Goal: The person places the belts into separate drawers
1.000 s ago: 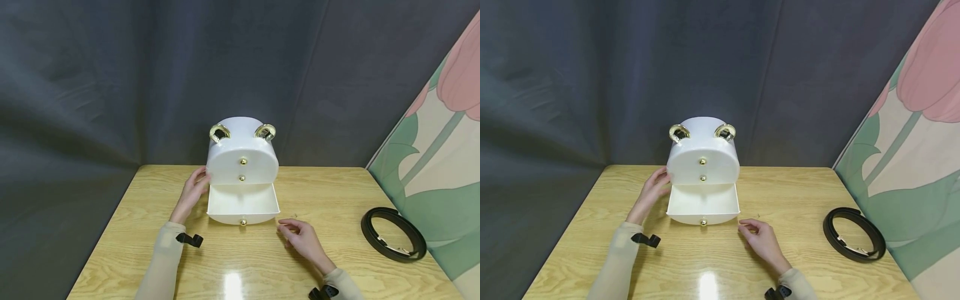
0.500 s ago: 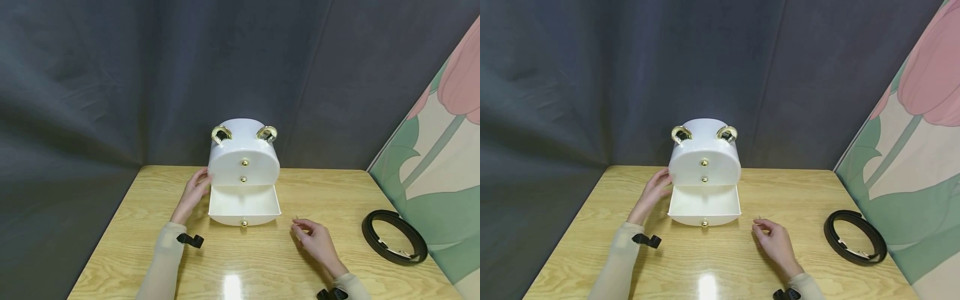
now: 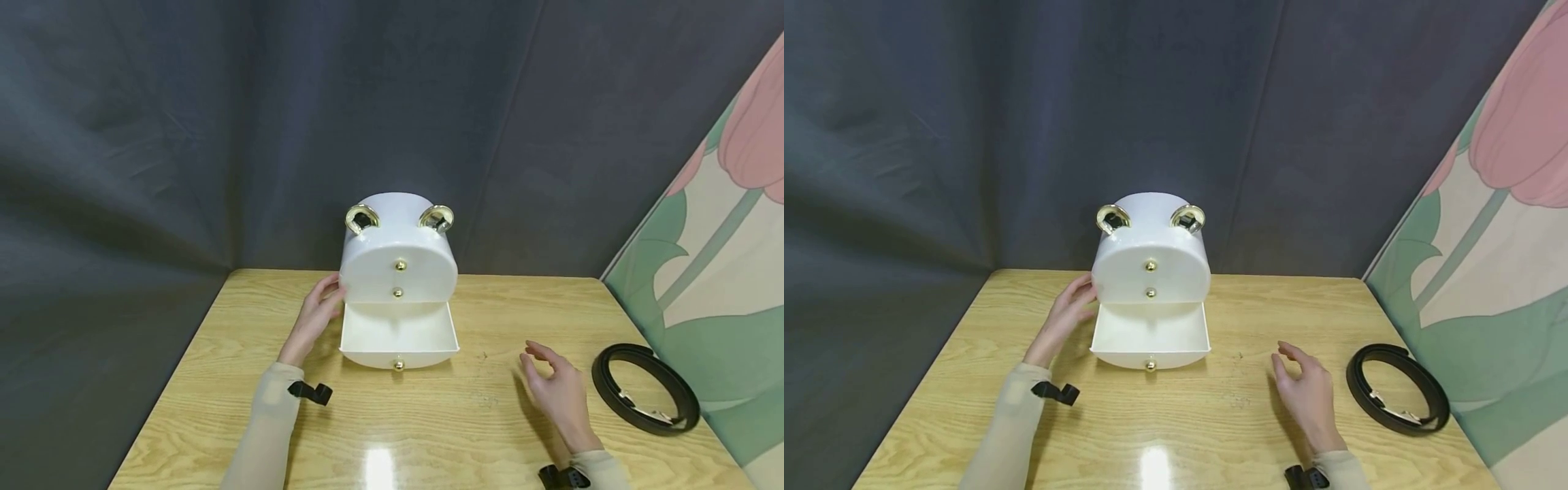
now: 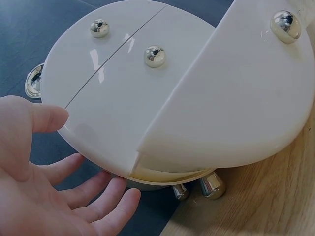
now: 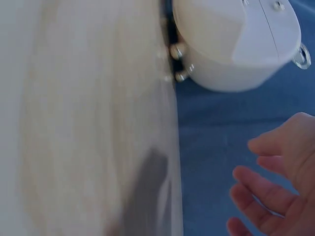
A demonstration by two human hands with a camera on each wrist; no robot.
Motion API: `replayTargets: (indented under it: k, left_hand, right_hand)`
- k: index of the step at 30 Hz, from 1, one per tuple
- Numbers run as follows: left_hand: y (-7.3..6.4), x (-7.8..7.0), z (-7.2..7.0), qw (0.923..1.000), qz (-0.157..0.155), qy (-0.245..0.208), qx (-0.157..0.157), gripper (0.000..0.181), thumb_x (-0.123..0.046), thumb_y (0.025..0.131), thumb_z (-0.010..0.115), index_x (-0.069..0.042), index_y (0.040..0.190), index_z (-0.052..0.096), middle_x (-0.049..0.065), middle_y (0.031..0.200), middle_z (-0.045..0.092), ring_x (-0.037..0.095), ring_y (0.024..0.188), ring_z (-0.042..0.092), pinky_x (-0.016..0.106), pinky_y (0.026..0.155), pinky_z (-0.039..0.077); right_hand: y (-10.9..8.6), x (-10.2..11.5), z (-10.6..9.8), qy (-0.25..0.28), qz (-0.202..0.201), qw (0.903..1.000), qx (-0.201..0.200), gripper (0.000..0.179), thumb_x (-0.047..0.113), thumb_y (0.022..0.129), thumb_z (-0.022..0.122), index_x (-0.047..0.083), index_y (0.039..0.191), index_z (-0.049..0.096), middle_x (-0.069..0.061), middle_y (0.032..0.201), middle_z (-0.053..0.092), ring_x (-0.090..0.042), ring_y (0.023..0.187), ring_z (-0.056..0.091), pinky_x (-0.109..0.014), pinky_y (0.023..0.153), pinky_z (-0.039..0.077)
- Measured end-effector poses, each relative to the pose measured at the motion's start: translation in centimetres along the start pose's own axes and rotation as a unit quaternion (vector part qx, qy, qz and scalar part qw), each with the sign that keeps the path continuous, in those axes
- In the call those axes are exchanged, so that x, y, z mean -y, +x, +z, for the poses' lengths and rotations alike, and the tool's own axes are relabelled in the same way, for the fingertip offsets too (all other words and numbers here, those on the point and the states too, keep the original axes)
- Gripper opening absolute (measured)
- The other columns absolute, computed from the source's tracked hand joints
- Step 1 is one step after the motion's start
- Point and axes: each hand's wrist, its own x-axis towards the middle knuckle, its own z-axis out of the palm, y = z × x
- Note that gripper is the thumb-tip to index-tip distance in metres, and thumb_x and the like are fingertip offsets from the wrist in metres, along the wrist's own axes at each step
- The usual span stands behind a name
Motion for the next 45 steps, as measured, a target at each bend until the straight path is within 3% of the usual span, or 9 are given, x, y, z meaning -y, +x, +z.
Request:
replayTargets:
  k: [5, 8, 11, 13, 19, 24, 31, 38, 45]
  left_hand:
    - [0.0, 0.1, 0.1, 1.0, -0.002, -0.004, 0.0, 0.061, -0.035, 0.112, 0.056, -0.014, 0.165, 0.036, 0.016, 0.165, 0.044, 0.04, 0.148, 0.048, 0.063, 0.12, 0.042]
    - [-0.1, 0.1, 0.0, 1.0, 0.0, -0.002, 0.001, 0.06, -0.034, 0.112, 0.055, -0.014, 0.165, 0.036, 0.015, 0.165, 0.044, 0.039, 0.148, 0.048, 0.063, 0.119, 0.042]
    - [0.0, 0.0, 0.0, 1.0, 0.003, -0.004, -0.003, 0.059, -0.034, 0.111, 0.056, -0.015, 0.165, 0.038, 0.014, 0.165, 0.046, 0.037, 0.148, 0.049, 0.063, 0.119, 0.042]
    - [0.0, 0.0, 0.0, 1.0, 0.005, -0.005, -0.002, 0.059, -0.034, 0.111, 0.056, -0.016, 0.164, 0.038, 0.014, 0.165, 0.045, 0.037, 0.148, 0.048, 0.063, 0.119, 0.042]
    - [0.0, -0.2, 0.0, 1.0, 0.005, -0.004, 0.0, 0.057, -0.033, 0.112, 0.055, -0.015, 0.164, 0.038, 0.014, 0.165, 0.045, 0.036, 0.15, 0.045, 0.063, 0.12, 0.041]
    - [0.0, -0.3, 0.0, 1.0, 0.006, 0.0, -0.001, 0.059, -0.033, 0.113, 0.053, -0.013, 0.165, 0.037, 0.016, 0.166, 0.043, 0.037, 0.15, 0.045, 0.063, 0.121, 0.041]
    - [0.0, -0.3, -0.1, 1.0, 0.003, 0.001, 0.001, 0.06, -0.033, 0.112, 0.054, -0.013, 0.166, 0.036, 0.017, 0.166, 0.043, 0.037, 0.149, 0.045, 0.063, 0.12, 0.041]
    - [0.0, -0.4, 0.2, 1.0, 0.0, -0.005, -0.001, 0.058, -0.032, 0.112, 0.055, -0.014, 0.164, 0.038, 0.016, 0.165, 0.044, 0.039, 0.149, 0.046, 0.063, 0.12, 0.041]
    - [0.0, -0.1, 0.1, 1.0, 0.001, 0.002, 0.001, 0.059, -0.035, 0.112, 0.056, -0.015, 0.164, 0.038, 0.015, 0.166, 0.044, 0.037, 0.151, 0.044, 0.063, 0.121, 0.04]
  right_hand:
    - [0.2, -1.0, -1.8, -0.036, 0.009, 0.9987, -0.035, 0.032, 0.016, 0.095, 0.079, 0.003, 0.124, 0.077, -0.028, 0.112, 0.078, -0.005, 0.038, 0.048, -0.026, 0.039, 0.035]
    - [0.1, -1.6, -2.7, -0.047, 0.001, 0.9976, -0.05, 0.032, 0.012, 0.093, 0.08, 0.0, 0.122, 0.077, -0.03, 0.117, 0.076, -0.033, 0.067, 0.072, -0.046, 0.062, 0.056]
    - [0.1, -2.1, -3.5, -0.042, -0.001, 0.9975, -0.056, 0.031, 0.008, 0.093, 0.08, -0.003, 0.122, 0.077, -0.03, 0.125, 0.073, -0.055, 0.108, 0.068, -0.068, 0.09, 0.052]
    - [0.2, -2.5, -4.1, -0.036, 0.013, 0.9978, -0.053, 0.032, 0.008, 0.094, 0.078, -0.004, 0.123, 0.075, -0.032, 0.13, 0.07, -0.057, 0.117, 0.063, -0.071, 0.096, 0.048]
    - [0.9, -3.5, -5.6, -0.094, 0.086, 0.9916, -0.025, 0.046, 0.018, 0.099, 0.072, -0.008, 0.137, 0.066, -0.036, 0.133, 0.065, -0.058, 0.117, 0.062, -0.071, 0.094, 0.05]
    - [1.8, -4.6, -6.2, -0.18, 0.128, 0.9751, 0.022, 0.062, 0.029, 0.1, 0.071, -0.016, 0.14, 0.058, -0.043, 0.139, 0.057, -0.065, 0.115, 0.059, -0.074, 0.086, 0.054]
    - [3.4, -6.6, -7.5, -0.158, 0.25, 0.949, 0.109, 0.075, 0.046, 0.106, 0.056, -0.018, 0.146, 0.047, -0.044, 0.14, 0.054, -0.061, 0.11, 0.061, -0.063, 0.076, 0.054]
    - [4.1, -8.6, -7.2, -0.181, 0.269, 0.9375, 0.127, 0.077, 0.053, 0.103, 0.058, -0.011, 0.146, 0.052, -0.04, 0.141, 0.057, -0.061, 0.113, 0.061, -0.062, 0.077, 0.053]
    - [4.2, -9.5, -6.6, -0.155, 0.265, 0.9461, 0.103, 0.072, 0.048, 0.106, 0.056, -0.008, 0.151, 0.05, -0.036, 0.144, 0.058, -0.059, 0.123, 0.057, -0.067, 0.092, 0.048]
